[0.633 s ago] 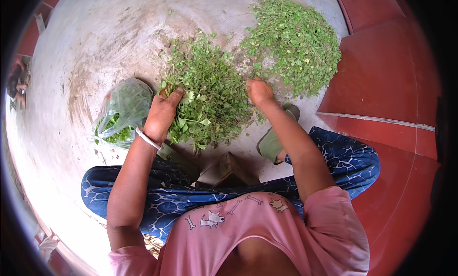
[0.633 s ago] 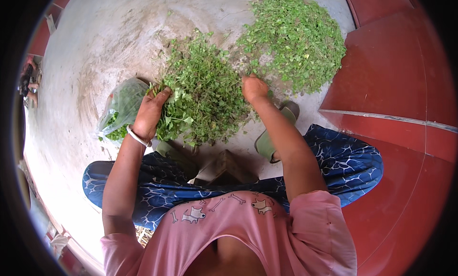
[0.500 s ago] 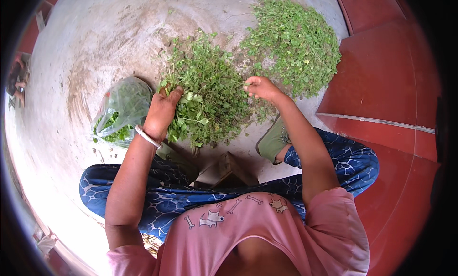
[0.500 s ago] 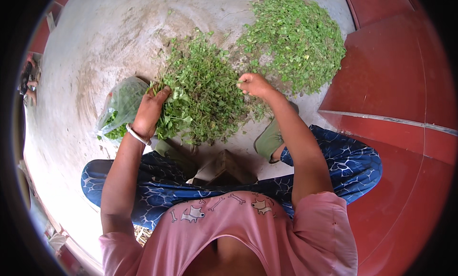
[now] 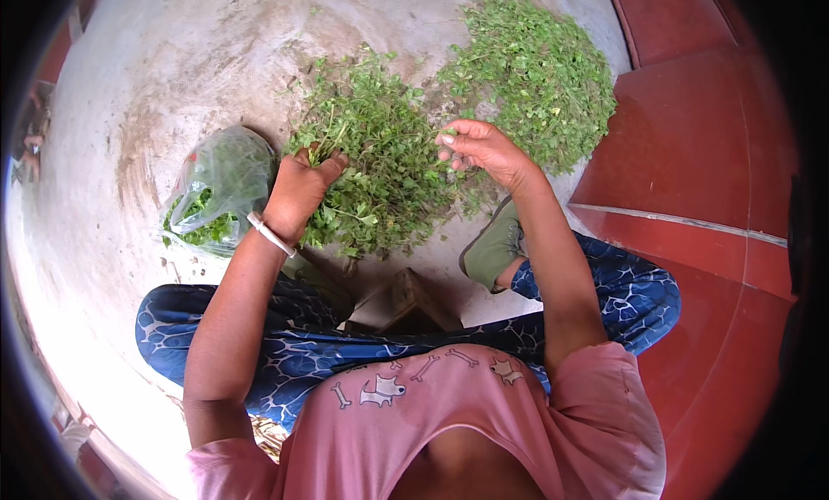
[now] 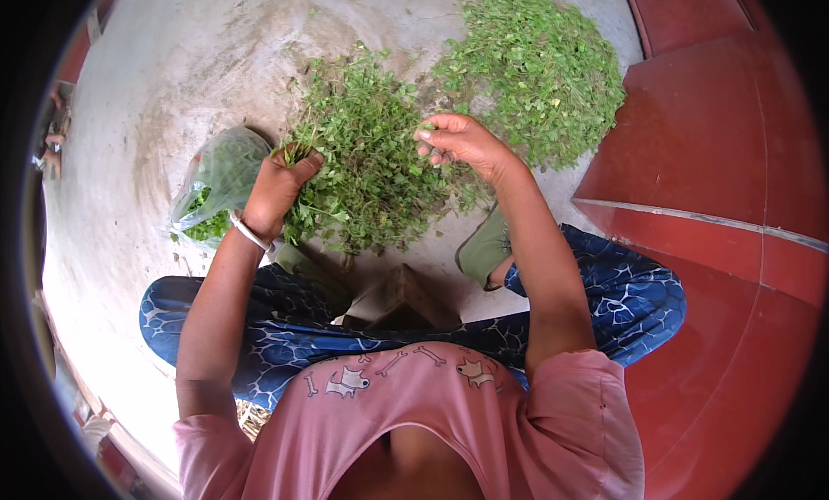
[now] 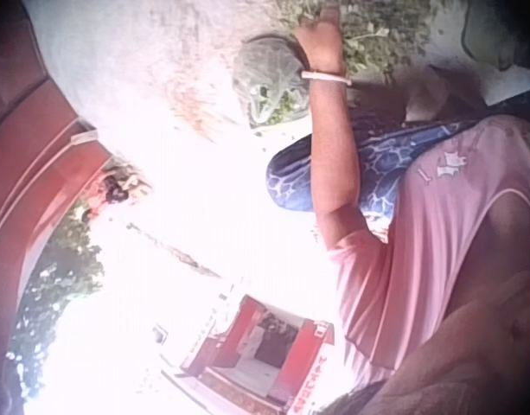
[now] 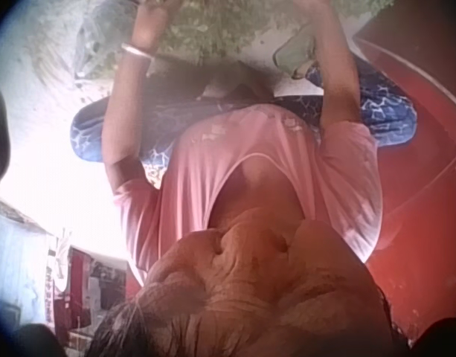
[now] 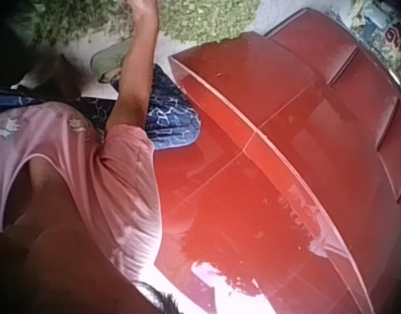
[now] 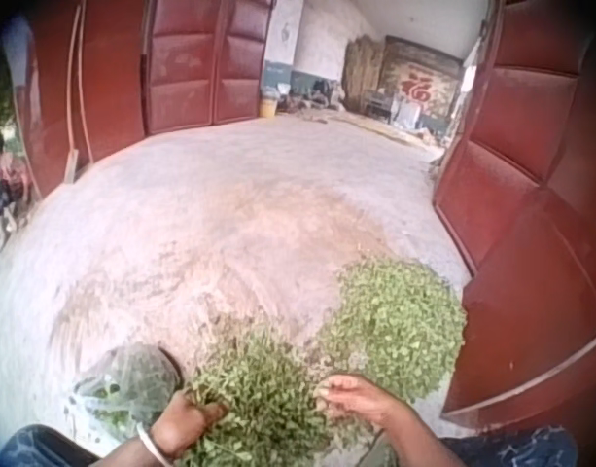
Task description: The person sits on the floor and repeatedly picks up leafy green stems, removes the leaves by hand, and places the leaves into a growing pile while discarding the stems. The person continues this process for the duration of the clip.
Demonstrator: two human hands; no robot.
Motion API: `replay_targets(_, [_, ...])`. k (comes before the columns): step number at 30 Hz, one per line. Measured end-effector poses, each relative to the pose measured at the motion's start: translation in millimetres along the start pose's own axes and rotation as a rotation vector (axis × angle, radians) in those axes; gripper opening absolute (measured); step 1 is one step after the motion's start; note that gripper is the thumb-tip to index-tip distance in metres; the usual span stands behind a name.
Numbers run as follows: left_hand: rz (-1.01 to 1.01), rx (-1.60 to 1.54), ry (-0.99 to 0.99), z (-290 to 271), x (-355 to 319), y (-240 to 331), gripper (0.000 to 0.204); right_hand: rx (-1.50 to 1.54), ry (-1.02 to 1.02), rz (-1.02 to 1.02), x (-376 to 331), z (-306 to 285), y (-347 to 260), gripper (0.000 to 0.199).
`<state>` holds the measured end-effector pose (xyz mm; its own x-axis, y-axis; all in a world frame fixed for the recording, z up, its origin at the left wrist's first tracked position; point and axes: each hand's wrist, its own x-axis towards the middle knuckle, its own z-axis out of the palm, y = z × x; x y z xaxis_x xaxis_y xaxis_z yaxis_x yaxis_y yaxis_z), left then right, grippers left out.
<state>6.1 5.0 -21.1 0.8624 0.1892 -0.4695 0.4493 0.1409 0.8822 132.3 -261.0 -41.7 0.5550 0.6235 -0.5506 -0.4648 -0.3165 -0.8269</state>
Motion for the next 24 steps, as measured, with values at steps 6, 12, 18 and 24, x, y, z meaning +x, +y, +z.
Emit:
replay_targets(6, [0.009,-0.010,0.028,0,-1,9,0.008,-0.069,-0.121,0.036,20,35,17,0.026])
replay_targets(12, [0.017,-0.098,0.057,-8,1,15,0.007,-0.362,0.459,0.074,35,0,84,0.029])
replay_targets(18, [0.005,-0.075,0.067,-8,5,4,0.009,-0.620,0.436,-0.032,32,19,83,0.024])
replay_targets(24, [0.001,-0.027,0.048,-5,4,1,0.009,-1.056,0.284,0.005,35,53,58,0.026])
